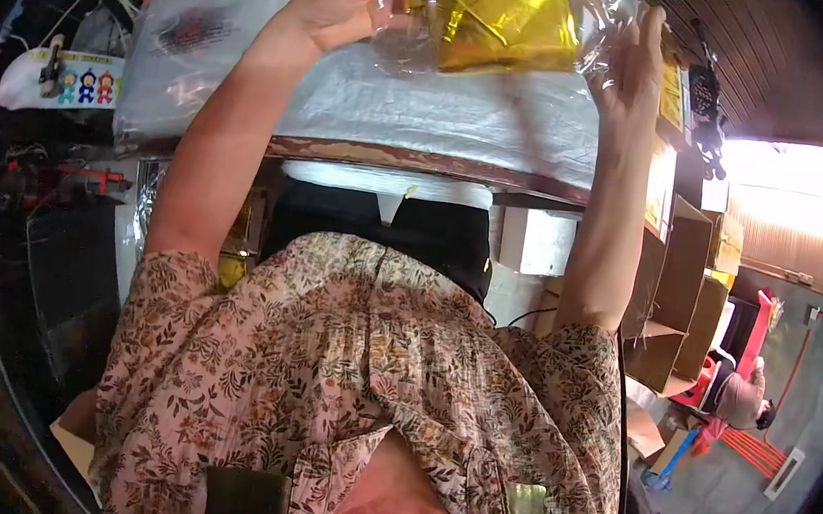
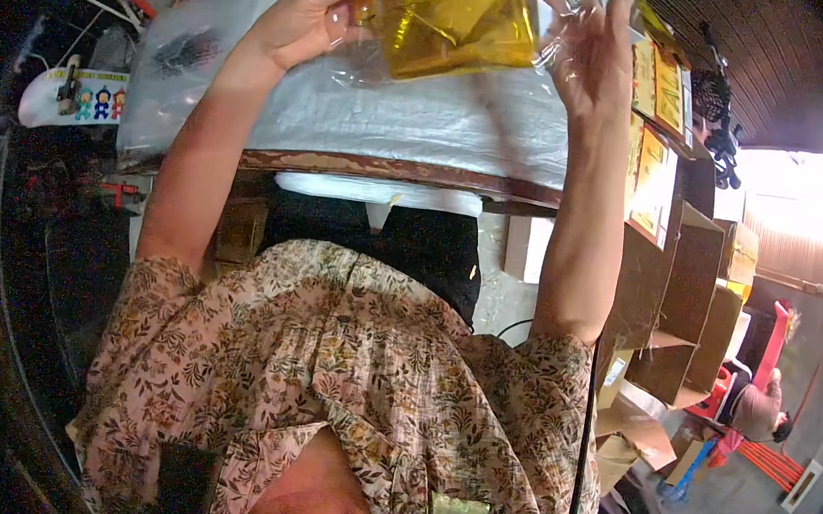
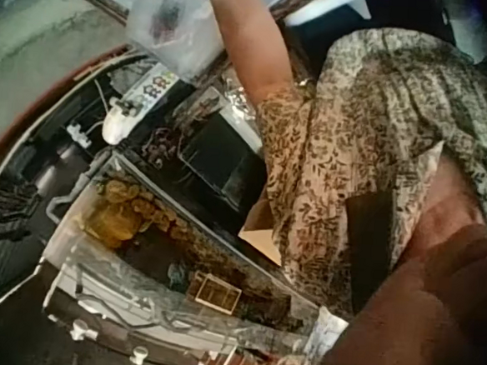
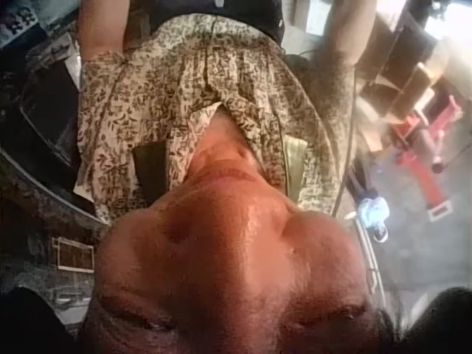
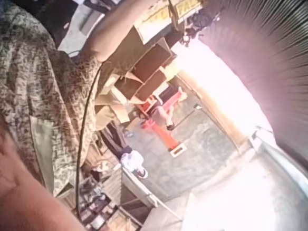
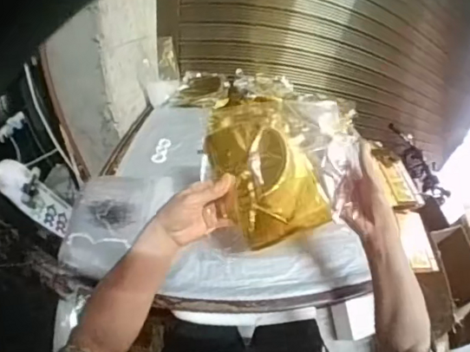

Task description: Folding gold metallic sheets and placing them into clear plastic sleeves on an assembly line.

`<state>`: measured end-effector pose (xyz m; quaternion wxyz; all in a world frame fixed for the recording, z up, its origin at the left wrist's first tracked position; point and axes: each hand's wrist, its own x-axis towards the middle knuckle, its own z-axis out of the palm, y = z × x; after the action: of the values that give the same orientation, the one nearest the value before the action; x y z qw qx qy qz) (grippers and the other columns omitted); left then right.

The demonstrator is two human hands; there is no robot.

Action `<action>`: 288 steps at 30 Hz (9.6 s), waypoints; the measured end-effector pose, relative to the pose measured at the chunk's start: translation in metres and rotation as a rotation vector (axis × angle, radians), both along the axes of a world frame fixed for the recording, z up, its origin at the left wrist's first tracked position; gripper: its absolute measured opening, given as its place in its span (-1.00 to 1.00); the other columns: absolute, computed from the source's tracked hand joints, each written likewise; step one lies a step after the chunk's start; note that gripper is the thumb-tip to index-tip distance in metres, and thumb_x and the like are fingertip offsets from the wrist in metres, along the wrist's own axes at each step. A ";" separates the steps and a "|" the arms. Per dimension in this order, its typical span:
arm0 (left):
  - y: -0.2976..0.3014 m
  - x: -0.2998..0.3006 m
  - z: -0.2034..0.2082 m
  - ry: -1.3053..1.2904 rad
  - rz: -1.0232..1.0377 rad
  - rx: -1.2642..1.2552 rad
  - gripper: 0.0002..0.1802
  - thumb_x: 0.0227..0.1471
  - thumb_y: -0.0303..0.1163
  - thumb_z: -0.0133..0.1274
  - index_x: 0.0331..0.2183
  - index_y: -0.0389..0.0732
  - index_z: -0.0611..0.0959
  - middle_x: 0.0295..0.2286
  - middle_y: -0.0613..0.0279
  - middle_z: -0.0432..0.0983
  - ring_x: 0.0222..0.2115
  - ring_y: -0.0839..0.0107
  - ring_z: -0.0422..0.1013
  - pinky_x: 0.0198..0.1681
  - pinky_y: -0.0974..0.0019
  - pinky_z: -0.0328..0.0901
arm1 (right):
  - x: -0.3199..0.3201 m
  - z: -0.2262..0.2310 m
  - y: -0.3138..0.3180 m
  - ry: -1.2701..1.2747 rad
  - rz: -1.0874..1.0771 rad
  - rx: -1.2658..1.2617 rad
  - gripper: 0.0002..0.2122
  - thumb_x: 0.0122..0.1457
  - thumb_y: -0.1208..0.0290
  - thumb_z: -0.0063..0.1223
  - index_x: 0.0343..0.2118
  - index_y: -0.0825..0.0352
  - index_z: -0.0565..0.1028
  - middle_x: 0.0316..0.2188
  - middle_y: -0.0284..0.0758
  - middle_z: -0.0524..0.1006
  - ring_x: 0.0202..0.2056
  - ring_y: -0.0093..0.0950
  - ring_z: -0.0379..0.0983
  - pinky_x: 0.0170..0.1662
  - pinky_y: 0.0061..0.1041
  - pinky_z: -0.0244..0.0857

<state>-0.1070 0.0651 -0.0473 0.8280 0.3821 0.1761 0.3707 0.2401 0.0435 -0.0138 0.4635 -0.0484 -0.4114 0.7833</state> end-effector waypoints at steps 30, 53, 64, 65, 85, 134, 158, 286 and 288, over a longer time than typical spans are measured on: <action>-0.022 -0.048 0.017 -0.120 0.155 0.161 -0.75 0.32 -0.32 0.00 -0.03 -0.18 0.58 -0.11 0.23 0.60 -0.02 0.32 0.50 0.06 0.04 0.42 | -0.064 0.034 -0.072 -0.620 -0.832 0.147 -0.75 0.24 0.45 0.19 -0.09 0.48 0.54 -0.21 -0.07 0.65 -0.23 -0.38 0.65 -0.09 -0.51 0.54; -0.032 0.040 0.038 0.811 0.503 1.366 -0.63 0.21 -0.13 0.06 -0.18 -0.22 0.71 -0.32 0.10 0.64 -0.28 0.26 0.55 -0.10 0.24 0.39 | -0.031 -0.013 -0.019 -0.968 -0.482 0.329 -0.77 0.35 0.31 0.06 -0.15 0.38 0.62 -0.41 -0.45 0.59 -0.44 -0.70 0.38 -0.28 -0.66 0.30; 0.060 0.101 -0.005 0.591 -0.260 0.828 -0.70 0.24 -0.22 0.08 -0.21 -0.27 0.69 -0.36 0.28 0.65 -0.33 0.53 0.54 -0.14 0.42 0.42 | -0.008 -0.015 -0.049 -1.142 -0.756 0.235 -0.77 0.16 0.55 0.28 -0.11 0.40 0.60 -0.34 -0.43 0.63 -0.28 -0.70 0.51 -0.16 -0.67 0.39; 0.060 0.101 -0.003 0.589 -0.264 0.823 -0.70 0.24 -0.22 0.08 -0.21 -0.27 0.69 -0.36 0.28 0.65 -0.33 0.53 0.54 -0.14 0.42 0.42 | -0.008 -0.015 -0.049 -1.190 -0.801 0.209 -0.80 0.17 0.54 0.27 -0.14 0.41 0.61 -0.33 -0.43 0.63 -0.28 -0.70 0.51 -0.15 -0.67 0.39; 0.081 0.079 0.035 1.145 -0.081 0.641 -0.64 0.23 -0.13 0.07 -0.20 -0.22 0.73 -0.32 0.21 0.69 -0.29 0.51 0.55 -0.20 0.38 0.40 | -0.030 -0.069 -0.002 -0.700 -0.760 -0.208 -0.88 0.16 0.45 0.31 -0.29 0.36 0.64 -0.40 -0.42 0.62 -0.35 -0.63 0.50 -0.23 -0.65 0.37; 0.074 0.061 0.022 0.825 -0.007 0.807 -0.71 0.13 -0.19 0.17 -0.32 -0.22 0.78 -0.47 0.33 0.65 -0.45 0.58 0.46 -0.31 0.44 0.36 | -0.067 -0.050 -0.022 -1.388 -1.074 0.250 -0.78 0.12 0.38 0.38 -0.37 0.41 0.57 -0.54 -0.45 0.54 -0.47 -0.68 0.42 -0.36 -0.68 0.29; 0.050 0.073 0.050 0.980 -0.099 0.984 -0.66 0.12 -0.13 0.17 -0.15 -0.11 0.76 -0.40 0.19 0.71 -0.41 0.45 0.56 -0.26 0.36 0.41 | -0.081 -0.056 -0.036 -1.220 -1.104 0.532 -0.85 0.28 0.52 0.10 -0.18 0.43 0.64 -0.32 -0.26 0.66 -0.22 -0.54 0.53 -0.09 -0.53 0.36; 0.011 -0.040 -0.026 0.712 0.420 0.355 -0.70 0.25 -0.24 0.12 -0.10 -0.25 0.58 -0.24 0.27 0.61 -0.29 0.57 0.52 -0.18 0.46 0.43 | -0.052 -0.055 -0.038 -0.471 -0.888 -0.288 -0.77 0.28 0.39 0.14 -0.09 0.42 0.52 -0.22 -0.26 0.62 -0.28 -0.48 0.57 -0.27 -0.54 0.45; -0.002 -0.038 -0.012 0.673 0.429 0.345 -0.67 0.25 -0.25 0.13 -0.05 -0.25 0.58 -0.21 0.24 0.62 -0.26 0.57 0.53 -0.18 0.47 0.43 | -0.051 -0.051 -0.042 -0.294 -0.868 -0.213 -0.82 0.34 0.38 0.06 -0.16 0.40 0.51 -0.13 -0.04 0.63 -0.26 -0.36 0.63 -0.27 -0.48 0.55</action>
<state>-0.1454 0.0633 -0.0593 0.5529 0.5691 0.4470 0.4131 0.1889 0.0015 -0.0647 0.6774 -0.3739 -0.3316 0.5398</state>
